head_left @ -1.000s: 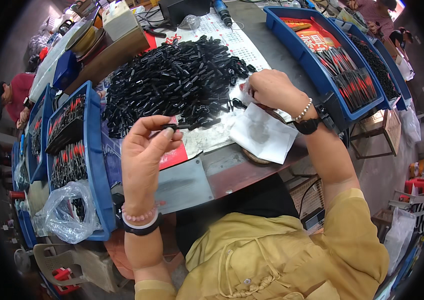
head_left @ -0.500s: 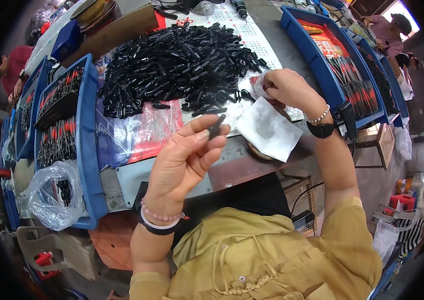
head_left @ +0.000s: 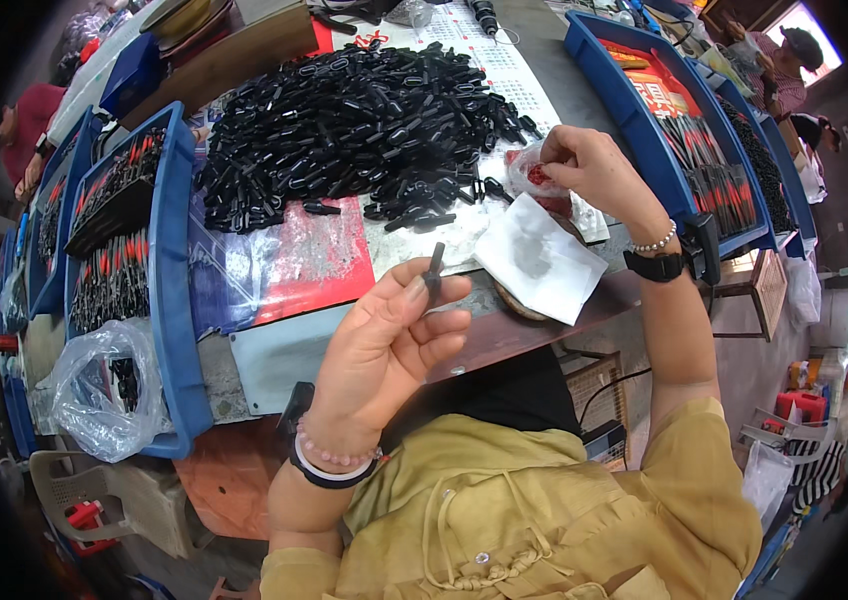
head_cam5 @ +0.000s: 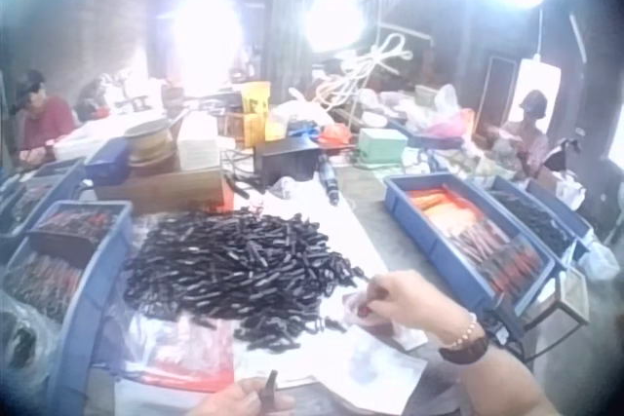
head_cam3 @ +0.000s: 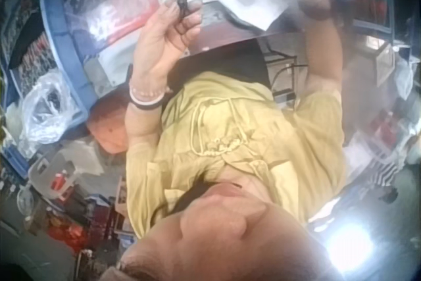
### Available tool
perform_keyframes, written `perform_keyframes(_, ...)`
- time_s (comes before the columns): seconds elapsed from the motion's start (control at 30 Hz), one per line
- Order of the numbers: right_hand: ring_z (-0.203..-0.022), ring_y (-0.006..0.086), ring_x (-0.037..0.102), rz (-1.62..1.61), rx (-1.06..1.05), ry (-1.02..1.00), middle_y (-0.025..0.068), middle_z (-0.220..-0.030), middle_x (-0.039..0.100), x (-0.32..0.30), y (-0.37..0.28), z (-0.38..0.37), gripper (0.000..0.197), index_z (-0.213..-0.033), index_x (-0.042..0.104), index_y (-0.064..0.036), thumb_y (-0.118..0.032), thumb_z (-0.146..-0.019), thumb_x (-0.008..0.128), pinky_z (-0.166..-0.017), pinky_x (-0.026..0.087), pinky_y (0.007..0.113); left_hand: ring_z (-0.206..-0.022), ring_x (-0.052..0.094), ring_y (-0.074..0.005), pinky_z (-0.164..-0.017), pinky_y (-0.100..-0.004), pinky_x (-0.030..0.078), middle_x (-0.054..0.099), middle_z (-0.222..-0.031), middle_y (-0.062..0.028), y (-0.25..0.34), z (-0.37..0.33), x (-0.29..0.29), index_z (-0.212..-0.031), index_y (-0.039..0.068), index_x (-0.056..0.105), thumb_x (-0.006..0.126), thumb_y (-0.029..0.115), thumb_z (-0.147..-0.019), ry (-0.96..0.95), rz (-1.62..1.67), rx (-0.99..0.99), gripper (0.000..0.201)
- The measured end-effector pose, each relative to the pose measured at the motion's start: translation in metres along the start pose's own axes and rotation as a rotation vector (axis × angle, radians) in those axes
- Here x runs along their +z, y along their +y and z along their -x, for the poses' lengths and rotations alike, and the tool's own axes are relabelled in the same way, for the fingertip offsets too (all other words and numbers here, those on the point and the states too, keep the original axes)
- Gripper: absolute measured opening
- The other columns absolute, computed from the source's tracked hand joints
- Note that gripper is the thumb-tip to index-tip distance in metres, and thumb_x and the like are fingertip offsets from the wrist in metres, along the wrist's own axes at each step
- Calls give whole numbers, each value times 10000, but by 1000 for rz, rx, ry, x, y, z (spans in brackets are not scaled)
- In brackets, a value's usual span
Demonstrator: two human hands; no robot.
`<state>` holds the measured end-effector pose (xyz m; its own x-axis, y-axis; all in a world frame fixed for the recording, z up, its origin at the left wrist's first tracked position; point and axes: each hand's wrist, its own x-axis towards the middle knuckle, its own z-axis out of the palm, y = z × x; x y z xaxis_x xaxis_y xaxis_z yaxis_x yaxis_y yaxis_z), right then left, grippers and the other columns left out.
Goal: The person repeatedly picks a black plastic key housing from a pile on the table, inserts a small red component into it, and places the assembled unit into a blue tray. The process is repeated continuously throughout the clip.
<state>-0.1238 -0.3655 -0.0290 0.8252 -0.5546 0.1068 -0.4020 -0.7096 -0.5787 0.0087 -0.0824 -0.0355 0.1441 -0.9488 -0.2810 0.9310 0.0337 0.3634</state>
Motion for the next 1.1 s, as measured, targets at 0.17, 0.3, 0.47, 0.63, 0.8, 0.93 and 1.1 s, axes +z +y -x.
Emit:
perform_keyframes(0.17,-744,281,657,-16,-4,-18,192,-774,655,0,3,2,124,-864,613,55,-40,-788,588,-686,501,331,-903,654,-180,-770,-294,567,613,-1135,-125,-7,4,-1,-1265,38,491,494,157,-978,-11,-22,-44,310)
perform_keyframes(0.3,-689,247,652,-81,17,-33,182,-736,640,-1,5,3,120,-868,595,57,-50,-815,579,-639,496,326,-878,652,-166,-741,-278,561,621,-1102,-128,-12,4,-4,-1198,42,517,516,153,-969,-39,-45,-46,255)
perform_keyframes(0.47,-641,206,640,-212,67,2,145,-701,624,3,8,5,125,-896,555,49,-72,-863,563,-588,481,319,-847,639,-149,-699,-256,555,623,-1074,-143,-22,4,0,-1113,44,490,532,132,-955,106,-326,43,185)
perform_keyframes(0.63,-647,269,644,-167,33,80,155,-692,625,1,0,7,143,-920,539,39,-96,-879,560,-602,490,359,-854,612,-120,-709,-217,509,621,-1095,-140,-41,-19,2,-1100,27,452,518,124,-962,192,-673,232,182)
perform_keyframes(0.8,-643,322,602,320,39,4,177,-692,596,-5,-18,38,97,-909,473,5,-65,-885,535,-611,468,397,-845,604,-110,-696,-218,483,610,-1093,-102,-55,-30,2,-1096,25,444,530,114,-955,207,-749,183,188)
perform_keyframes(0.93,-730,428,601,409,106,-67,230,-718,615,2,-19,56,112,-925,471,-3,-84,-867,524,-654,456,507,-844,633,-126,-714,-216,494,632,-1090,-135,-61,-29,5,-1080,42,440,533,139,-956,195,-790,116,183)
perform_keyframes(1.1,-695,392,615,367,-51,162,238,-767,612,0,-23,61,115,-934,494,8,-69,-865,544,-625,482,455,-815,637,-127,-710,-226,501,641,-1061,-152,-57,-21,12,-1082,44,431,532,130,-953,187,-823,110,185)
